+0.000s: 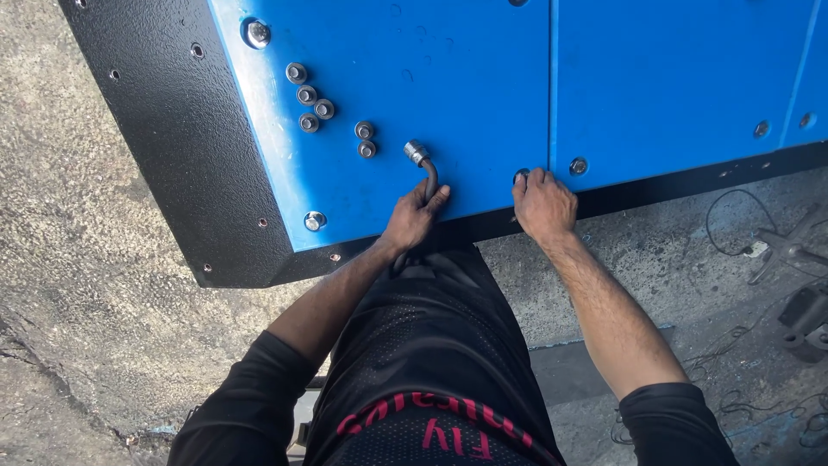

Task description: The person is seen assembling or maintaining blue industrial panels, installing bolts and using tools like a socket wrench and a tap-handle.

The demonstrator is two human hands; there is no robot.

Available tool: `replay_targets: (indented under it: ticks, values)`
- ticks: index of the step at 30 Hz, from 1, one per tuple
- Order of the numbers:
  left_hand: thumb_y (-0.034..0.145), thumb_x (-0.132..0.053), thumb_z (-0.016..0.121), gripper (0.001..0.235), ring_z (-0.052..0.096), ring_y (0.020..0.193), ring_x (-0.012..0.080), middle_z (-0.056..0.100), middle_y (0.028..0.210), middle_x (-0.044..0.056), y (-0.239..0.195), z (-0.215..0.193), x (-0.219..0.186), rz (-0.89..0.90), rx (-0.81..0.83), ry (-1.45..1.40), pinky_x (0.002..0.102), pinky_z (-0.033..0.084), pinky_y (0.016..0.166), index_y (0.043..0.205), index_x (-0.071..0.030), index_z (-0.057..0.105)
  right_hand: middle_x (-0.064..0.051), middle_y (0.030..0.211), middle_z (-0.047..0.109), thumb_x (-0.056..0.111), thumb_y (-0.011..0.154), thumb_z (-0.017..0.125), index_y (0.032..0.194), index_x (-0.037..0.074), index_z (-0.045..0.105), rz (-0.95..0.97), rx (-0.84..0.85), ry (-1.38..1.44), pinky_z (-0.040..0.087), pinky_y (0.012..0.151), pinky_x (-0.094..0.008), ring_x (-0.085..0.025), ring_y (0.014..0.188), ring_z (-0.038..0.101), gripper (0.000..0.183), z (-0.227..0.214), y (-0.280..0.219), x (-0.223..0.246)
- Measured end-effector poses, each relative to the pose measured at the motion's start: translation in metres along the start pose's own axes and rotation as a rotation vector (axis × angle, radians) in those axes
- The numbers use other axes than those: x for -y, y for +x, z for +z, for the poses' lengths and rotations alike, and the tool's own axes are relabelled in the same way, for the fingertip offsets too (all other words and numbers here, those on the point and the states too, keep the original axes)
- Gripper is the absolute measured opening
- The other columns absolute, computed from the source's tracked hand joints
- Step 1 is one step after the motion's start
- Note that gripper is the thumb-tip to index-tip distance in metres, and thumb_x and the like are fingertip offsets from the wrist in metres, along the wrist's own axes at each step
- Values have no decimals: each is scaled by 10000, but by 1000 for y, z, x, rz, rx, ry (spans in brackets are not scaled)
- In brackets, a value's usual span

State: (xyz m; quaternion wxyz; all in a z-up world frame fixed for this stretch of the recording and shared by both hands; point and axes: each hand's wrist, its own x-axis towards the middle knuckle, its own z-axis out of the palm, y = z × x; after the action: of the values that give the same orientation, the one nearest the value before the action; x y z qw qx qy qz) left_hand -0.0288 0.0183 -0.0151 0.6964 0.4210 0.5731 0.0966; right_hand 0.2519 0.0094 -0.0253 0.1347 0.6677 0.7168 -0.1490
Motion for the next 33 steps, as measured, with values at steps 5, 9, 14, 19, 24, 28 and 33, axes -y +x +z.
replay_targets:
  ticks: [5, 9, 14, 19, 24, 28, 33]
  values:
    - [1009, -592, 498, 450, 497, 650, 100, 508, 667, -10, 1, -3, -2, 3, 9, 8, 341, 448, 611, 899, -158, 546, -134, 962, 704, 461, 1157, 376, 1169, 34, 612, 170, 365, 51, 540, 737, -451, -247, 831, 710, 489, -33, 11, 2]
    - [1012, -578, 509, 438, 494, 657, 96, 507, 669, -9, 1, -3, -1, 26, 10, -5, 339, 449, 625, 901, -156, 552, -204, 1015, 595, 394, 1012, 547, 1159, -62, 536, 38, 150, 12, 593, 577, -421, -265, 774, 681, 479, -27, 10, -1]
    - [1014, -564, 505, 433, 505, 641, 101, 518, 656, -4, 0, -3, -4, 5, 16, 8, 349, 457, 620, 888, -152, 551, -195, 1115, 546, 335, 1056, 570, 1136, -42, 545, -26, 146, 54, 587, 638, -416, -238, 845, 632, 386, -12, 8, -12]
    - [1023, -563, 508, 440, 503, 638, 98, 512, 657, -6, 3, -3, 1, 20, 0, 16, 339, 456, 613, 878, -150, 556, -115, 1073, 542, 321, 1022, 594, 1106, 22, 581, -217, 71, -38, 579, 667, -384, -211, 931, 588, 311, -7, 10, -28]
    - [1021, -572, 485, 449, 514, 612, 98, 514, 641, -5, 4, -2, 1, -14, 11, 31, 334, 476, 594, 873, -154, 552, -61, 1075, 551, 298, 1041, 591, 1122, 62, 608, -439, -32, -52, 578, 785, -383, -187, 947, 585, 250, -8, 18, -43]
    - [1014, -561, 513, 429, 520, 624, 73, 524, 668, -17, 5, -2, -1, 3, -1, -24, 315, 488, 591, 900, -150, 561, -42, 1014, 570, 366, 1020, 531, 1079, 90, 623, -499, 64, -162, 570, 760, -419, -169, 900, 599, 297, -23, 28, -34]
    - [1019, -545, 514, 437, 502, 592, 85, 525, 642, -2, 4, 0, 0, -2, -14, -17, 322, 448, 560, 881, -134, 567, -113, 976, 617, 415, 1121, 439, 1046, 30, 609, -236, 195, -105, 577, 625, -421, -200, 837, 646, 427, -5, 18, -21]
